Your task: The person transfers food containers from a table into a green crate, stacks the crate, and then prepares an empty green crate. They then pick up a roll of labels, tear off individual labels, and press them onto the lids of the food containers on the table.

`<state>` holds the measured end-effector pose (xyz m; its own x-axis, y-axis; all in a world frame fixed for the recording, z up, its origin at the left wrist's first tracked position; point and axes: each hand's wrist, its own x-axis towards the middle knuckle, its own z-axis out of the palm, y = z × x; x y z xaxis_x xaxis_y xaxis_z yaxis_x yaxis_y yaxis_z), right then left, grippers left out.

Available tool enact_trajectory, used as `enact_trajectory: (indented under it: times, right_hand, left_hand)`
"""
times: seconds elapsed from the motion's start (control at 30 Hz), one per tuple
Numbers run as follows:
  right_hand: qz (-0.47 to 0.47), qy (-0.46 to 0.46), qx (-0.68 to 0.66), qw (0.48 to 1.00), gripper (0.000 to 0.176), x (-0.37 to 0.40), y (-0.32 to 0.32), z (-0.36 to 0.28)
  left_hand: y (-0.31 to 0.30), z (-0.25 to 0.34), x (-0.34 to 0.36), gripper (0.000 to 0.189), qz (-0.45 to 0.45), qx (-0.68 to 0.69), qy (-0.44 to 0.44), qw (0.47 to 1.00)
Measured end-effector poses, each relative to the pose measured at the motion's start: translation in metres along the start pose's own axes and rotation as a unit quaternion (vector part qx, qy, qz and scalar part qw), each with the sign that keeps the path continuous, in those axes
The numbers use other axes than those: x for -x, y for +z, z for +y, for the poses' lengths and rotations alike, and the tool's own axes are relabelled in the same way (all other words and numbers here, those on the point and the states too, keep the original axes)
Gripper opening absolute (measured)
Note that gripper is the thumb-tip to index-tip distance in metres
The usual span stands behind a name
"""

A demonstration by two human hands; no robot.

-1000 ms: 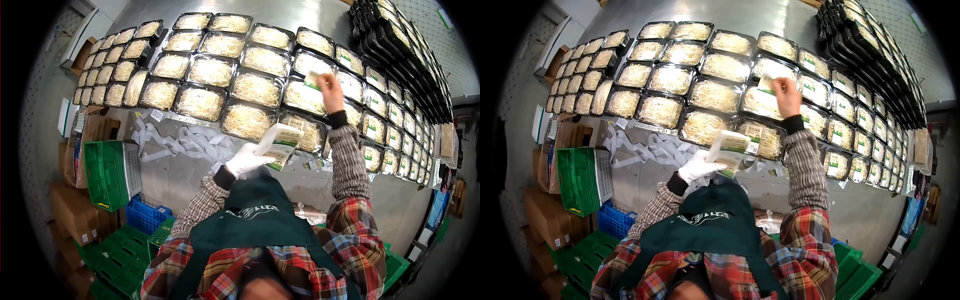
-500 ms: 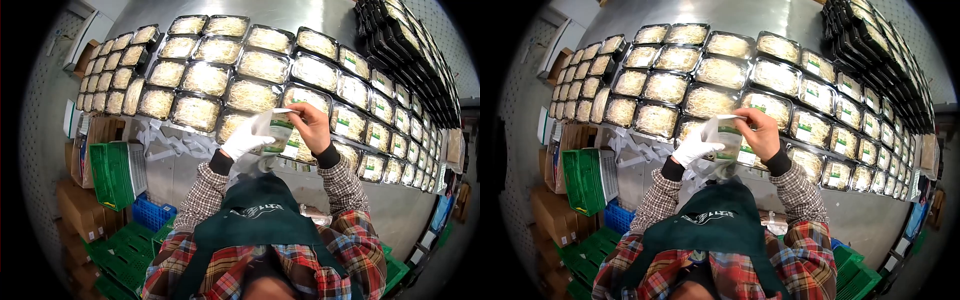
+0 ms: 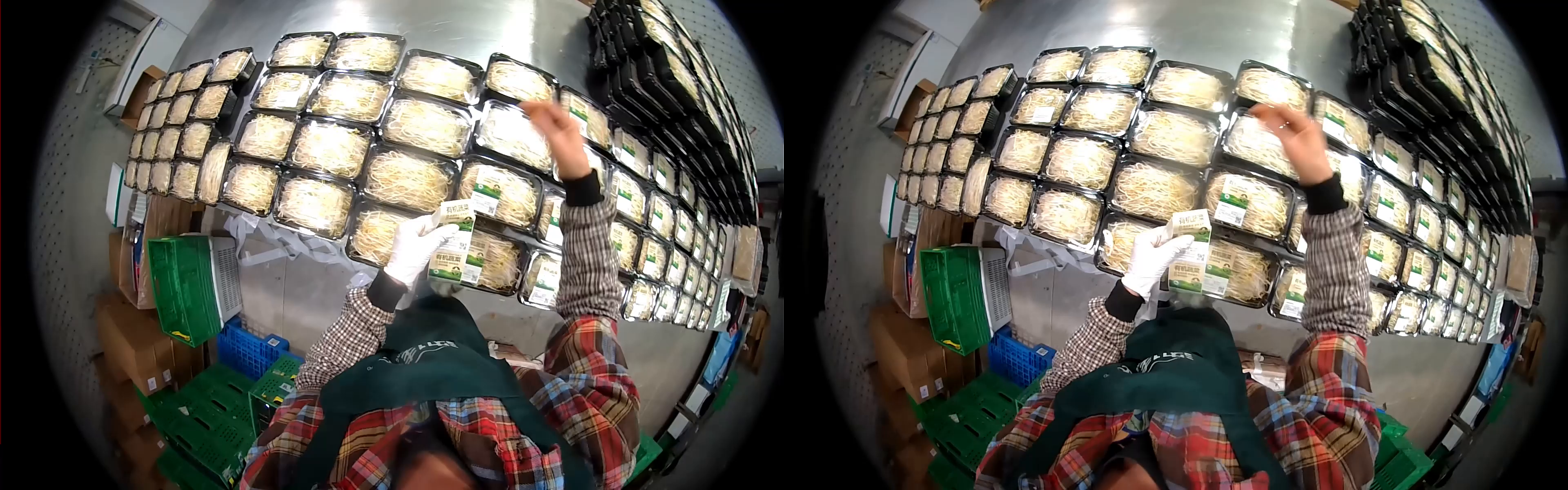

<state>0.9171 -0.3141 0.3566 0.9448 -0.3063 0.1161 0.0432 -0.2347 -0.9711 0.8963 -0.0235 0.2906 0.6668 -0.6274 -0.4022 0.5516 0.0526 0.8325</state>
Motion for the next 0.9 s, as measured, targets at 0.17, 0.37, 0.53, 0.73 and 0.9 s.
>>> enact_trajectory:
  times: [0.17, 0.37, 0.53, 0.73, 0.9]
  right_hand:
    - [-0.198, -0.085, 0.16, 0.963, 0.017, 0.044, 0.077, -0.013]
    - [-0.238, 0.045, -0.007, 0.97, 0.03, 0.017, 0.04, -0.004]
    - [-0.196, 0.027, 0.067, 0.978, 0.014, 0.031, 0.045, 0.002]
    - [0.091, -0.01, 0.248, 0.964, 0.02, -0.032, -0.009, 0.083]
    - [0.042, -0.026, 0.588, 0.807, 0.059, -0.017, 0.006, 0.131]
  left_hand:
    - [-0.007, 0.025, -0.013, 0.028, 0.018, -0.037, 0.012, 0.999]
    - [0.006, 0.009, -0.02, 0.028, -0.039, -0.002, 0.004, 0.999]
    - [0.002, 0.023, -0.032, 0.028, -0.085, -0.147, 0.001, 0.986]
    - [-0.013, 0.006, -0.033, 0.031, -0.1, -0.175, -0.114, 0.973]
    - [-0.019, 0.04, -0.012, 0.034, -0.068, -0.048, -0.094, 0.992]
